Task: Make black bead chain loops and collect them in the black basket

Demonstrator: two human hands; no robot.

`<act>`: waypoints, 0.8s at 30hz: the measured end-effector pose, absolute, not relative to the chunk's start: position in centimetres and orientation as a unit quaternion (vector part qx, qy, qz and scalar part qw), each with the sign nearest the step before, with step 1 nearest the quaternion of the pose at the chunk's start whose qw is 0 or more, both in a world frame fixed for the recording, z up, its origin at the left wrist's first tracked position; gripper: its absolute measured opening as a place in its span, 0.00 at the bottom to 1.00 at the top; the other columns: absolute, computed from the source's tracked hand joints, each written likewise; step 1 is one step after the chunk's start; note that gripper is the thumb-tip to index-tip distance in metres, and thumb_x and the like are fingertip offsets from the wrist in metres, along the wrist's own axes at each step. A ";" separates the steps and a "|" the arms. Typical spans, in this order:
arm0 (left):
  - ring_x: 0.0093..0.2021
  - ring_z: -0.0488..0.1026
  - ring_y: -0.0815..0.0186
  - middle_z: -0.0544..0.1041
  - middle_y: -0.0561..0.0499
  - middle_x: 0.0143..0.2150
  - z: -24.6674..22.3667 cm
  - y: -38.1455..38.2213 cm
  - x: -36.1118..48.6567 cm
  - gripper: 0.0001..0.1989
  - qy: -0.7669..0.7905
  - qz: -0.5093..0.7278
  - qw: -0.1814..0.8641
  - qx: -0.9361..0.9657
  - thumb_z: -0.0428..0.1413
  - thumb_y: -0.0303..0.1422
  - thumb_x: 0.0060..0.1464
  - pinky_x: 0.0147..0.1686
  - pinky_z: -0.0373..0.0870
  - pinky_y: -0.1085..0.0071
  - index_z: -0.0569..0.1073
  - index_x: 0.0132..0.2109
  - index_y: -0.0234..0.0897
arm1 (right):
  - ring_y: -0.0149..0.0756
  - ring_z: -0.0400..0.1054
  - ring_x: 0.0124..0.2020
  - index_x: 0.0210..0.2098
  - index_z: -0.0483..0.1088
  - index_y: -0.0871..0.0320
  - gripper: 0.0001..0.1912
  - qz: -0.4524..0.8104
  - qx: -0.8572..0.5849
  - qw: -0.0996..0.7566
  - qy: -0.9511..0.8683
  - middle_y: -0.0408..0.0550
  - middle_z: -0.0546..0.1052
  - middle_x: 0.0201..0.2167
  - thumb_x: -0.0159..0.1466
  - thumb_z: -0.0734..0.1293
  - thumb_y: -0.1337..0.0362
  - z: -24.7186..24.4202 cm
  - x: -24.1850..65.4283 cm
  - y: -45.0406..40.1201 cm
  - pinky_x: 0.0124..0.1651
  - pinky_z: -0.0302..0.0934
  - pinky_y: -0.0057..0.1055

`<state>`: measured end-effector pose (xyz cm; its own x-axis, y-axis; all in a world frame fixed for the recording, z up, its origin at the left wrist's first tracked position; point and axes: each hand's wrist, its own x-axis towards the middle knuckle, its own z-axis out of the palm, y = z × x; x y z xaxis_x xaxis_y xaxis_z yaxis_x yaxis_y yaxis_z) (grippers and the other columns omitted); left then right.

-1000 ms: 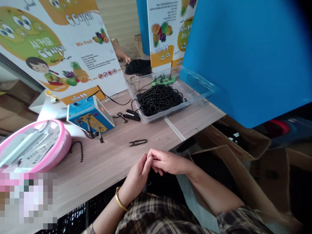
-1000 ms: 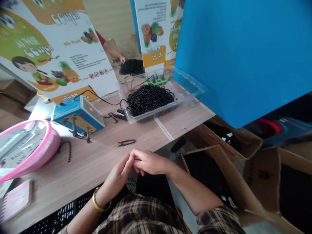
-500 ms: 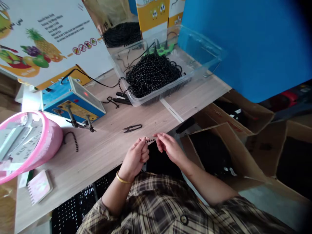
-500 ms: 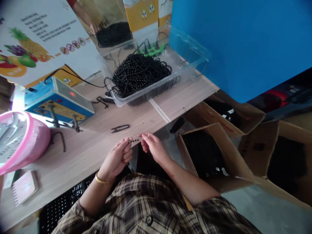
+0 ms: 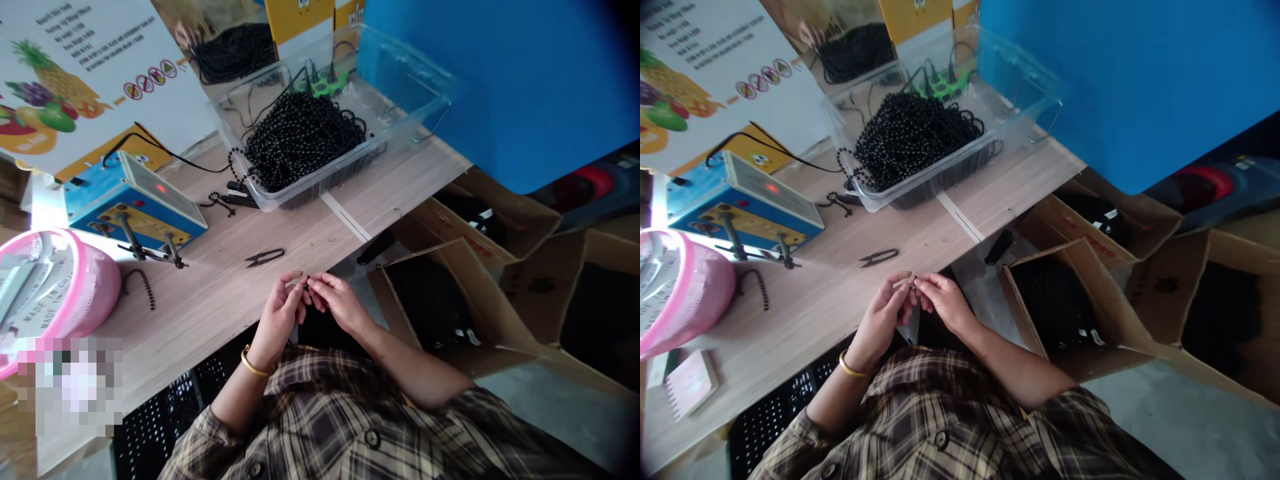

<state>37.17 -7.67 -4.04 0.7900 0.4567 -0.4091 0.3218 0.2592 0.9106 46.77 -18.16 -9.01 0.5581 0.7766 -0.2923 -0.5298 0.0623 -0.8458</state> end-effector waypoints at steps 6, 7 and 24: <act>0.27 0.68 0.71 0.71 0.55 0.30 -4.8 -7.0 36.4 0.22 0.283 -0.097 0.606 0.737 0.52 0.46 0.64 0.30 0.67 0.74 0.69 0.56 0.36 | 0.26 0.61 0.21 0.40 0.67 0.61 0.19 0.228 -0.631 0.739 -0.053 0.46 0.73 0.31 0.67 0.67 0.49 -10.7 50.9 -21.3 0.20 0.53 0.22; 0.29 0.69 0.70 0.71 0.54 0.30 -4.9 -7.0 36.4 0.21 0.280 -0.109 0.587 0.752 0.52 0.46 0.64 0.31 0.67 0.74 0.71 0.56 0.37 | 0.26 0.62 0.21 0.39 0.66 0.61 0.19 0.197 -0.643 0.738 -0.046 0.46 0.73 0.31 0.68 0.67 0.49 -11.2 51.8 -21.9 0.20 0.53 0.22; 0.31 0.69 0.67 0.71 0.53 0.32 -6.5 -6.0 37.4 0.21 0.264 -0.095 0.519 0.807 0.49 0.47 0.65 0.32 0.66 0.72 0.72 0.56 0.39 | 0.28 0.64 0.19 0.36 0.59 0.57 0.22 0.147 -0.711 0.686 -0.046 0.41 0.69 0.24 0.69 0.63 0.43 -14.3 54.7 -21.2 0.20 0.59 0.23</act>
